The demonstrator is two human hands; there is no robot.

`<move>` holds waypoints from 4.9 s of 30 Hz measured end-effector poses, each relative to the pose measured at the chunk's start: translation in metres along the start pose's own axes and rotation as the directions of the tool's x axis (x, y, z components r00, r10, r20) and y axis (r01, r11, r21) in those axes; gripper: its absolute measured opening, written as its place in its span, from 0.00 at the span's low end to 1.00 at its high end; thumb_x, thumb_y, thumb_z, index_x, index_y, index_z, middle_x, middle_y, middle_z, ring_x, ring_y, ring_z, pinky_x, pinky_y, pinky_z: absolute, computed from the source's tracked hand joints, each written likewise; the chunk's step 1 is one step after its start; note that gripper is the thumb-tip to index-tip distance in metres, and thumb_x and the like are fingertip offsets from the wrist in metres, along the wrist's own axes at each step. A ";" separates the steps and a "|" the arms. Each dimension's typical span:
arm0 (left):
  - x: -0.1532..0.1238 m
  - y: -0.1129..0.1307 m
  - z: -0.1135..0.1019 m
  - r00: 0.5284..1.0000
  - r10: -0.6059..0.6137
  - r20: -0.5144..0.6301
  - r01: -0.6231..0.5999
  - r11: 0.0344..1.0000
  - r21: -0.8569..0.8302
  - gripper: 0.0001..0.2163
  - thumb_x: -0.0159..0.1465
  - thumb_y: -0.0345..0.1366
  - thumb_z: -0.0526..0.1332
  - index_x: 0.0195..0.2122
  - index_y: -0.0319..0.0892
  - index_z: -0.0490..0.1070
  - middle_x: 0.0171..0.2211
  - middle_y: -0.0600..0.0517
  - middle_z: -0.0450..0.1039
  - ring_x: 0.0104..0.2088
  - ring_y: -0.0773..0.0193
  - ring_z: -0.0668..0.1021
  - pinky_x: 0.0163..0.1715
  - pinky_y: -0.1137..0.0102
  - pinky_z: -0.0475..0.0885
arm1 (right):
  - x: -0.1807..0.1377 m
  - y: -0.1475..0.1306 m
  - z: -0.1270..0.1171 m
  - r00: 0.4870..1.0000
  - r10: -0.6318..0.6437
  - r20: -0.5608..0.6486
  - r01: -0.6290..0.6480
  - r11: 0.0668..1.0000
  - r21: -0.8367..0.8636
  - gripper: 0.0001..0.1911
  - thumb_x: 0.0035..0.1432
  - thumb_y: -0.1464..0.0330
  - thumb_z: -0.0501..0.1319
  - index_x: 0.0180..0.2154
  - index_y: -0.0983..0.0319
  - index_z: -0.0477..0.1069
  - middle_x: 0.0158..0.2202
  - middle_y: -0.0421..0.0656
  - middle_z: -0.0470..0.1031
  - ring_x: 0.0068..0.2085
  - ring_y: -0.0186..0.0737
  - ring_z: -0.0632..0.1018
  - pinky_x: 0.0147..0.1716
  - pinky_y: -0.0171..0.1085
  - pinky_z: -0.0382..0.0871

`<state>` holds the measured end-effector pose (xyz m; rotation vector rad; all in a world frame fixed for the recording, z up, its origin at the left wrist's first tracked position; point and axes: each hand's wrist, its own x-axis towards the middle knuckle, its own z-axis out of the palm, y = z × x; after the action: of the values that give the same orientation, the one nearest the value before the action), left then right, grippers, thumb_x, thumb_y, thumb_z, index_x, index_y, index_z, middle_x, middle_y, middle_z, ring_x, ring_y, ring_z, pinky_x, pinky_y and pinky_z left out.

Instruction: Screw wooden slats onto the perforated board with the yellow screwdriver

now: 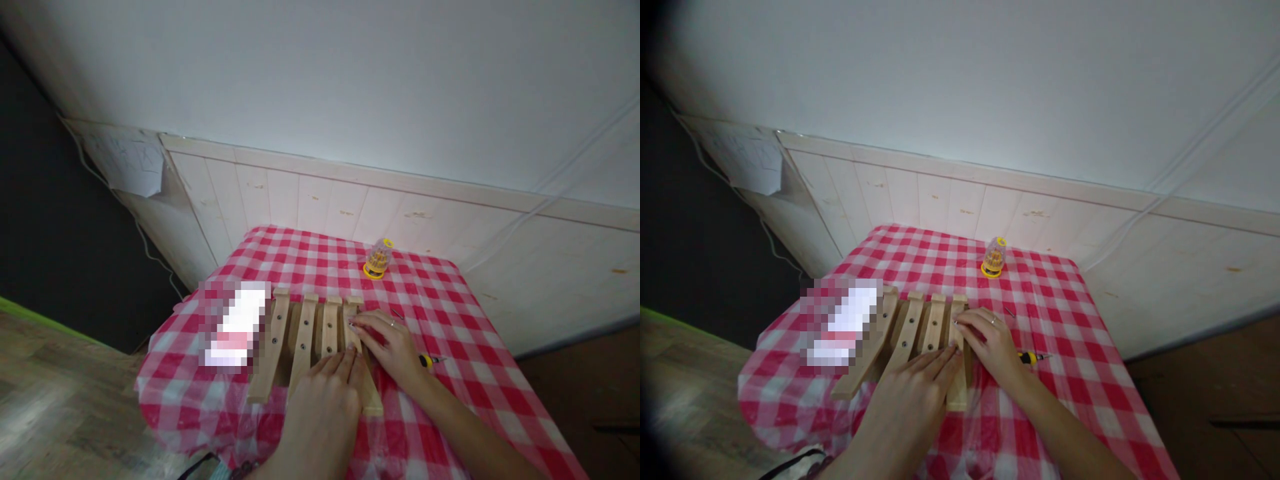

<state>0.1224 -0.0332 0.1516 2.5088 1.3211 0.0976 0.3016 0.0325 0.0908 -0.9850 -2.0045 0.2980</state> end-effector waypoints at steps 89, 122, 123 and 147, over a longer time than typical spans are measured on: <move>0.010 -0.003 -0.010 0.992 0.021 0.122 -0.022 1.000 0.012 0.22 0.71 0.20 0.57 0.66 0.32 0.71 0.66 0.34 0.68 0.63 0.47 0.78 0.61 0.61 0.76 | 0.033 0.001 -0.016 0.933 -0.040 -0.356 0.069 0.995 0.070 0.16 0.67 0.68 0.66 0.55 0.52 0.74 0.40 0.43 0.86 0.37 0.40 0.88 0.39 0.33 0.85; 0.007 -0.002 -0.003 0.997 0.002 0.078 0.003 0.998 -0.064 0.27 0.65 0.15 0.54 0.66 0.29 0.71 0.66 0.33 0.68 0.63 0.47 0.79 0.61 0.59 0.77 | 0.029 -0.006 -0.018 0.947 -0.008 -0.322 0.037 0.996 0.084 0.13 0.67 0.65 0.66 0.53 0.55 0.76 0.42 0.47 0.86 0.38 0.45 0.89 0.39 0.41 0.87; 0.006 -0.001 -0.005 0.995 -0.013 0.096 0.019 0.998 -0.066 0.27 0.65 0.15 0.54 0.66 0.29 0.71 0.66 0.33 0.68 0.63 0.47 0.78 0.62 0.59 0.76 | 0.030 -0.006 -0.017 0.947 -0.014 -0.322 0.042 0.996 0.081 0.13 0.67 0.66 0.66 0.53 0.55 0.76 0.42 0.46 0.86 0.38 0.45 0.89 0.39 0.40 0.87; 0.005 -0.008 0.007 0.998 0.065 0.010 -0.064 0.998 -0.026 0.27 0.64 0.15 0.55 0.65 0.30 0.72 0.65 0.32 0.69 0.61 0.47 0.80 0.59 0.60 0.79 | 0.030 -0.005 -0.018 0.944 -0.002 -0.330 0.024 0.998 0.064 0.13 0.67 0.64 0.66 0.53 0.56 0.76 0.41 0.47 0.87 0.38 0.45 0.89 0.39 0.42 0.87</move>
<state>0.1200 -0.0262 0.1418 2.5274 1.2273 0.1143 0.3038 0.0486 0.1219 -0.9126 -1.6842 0.1781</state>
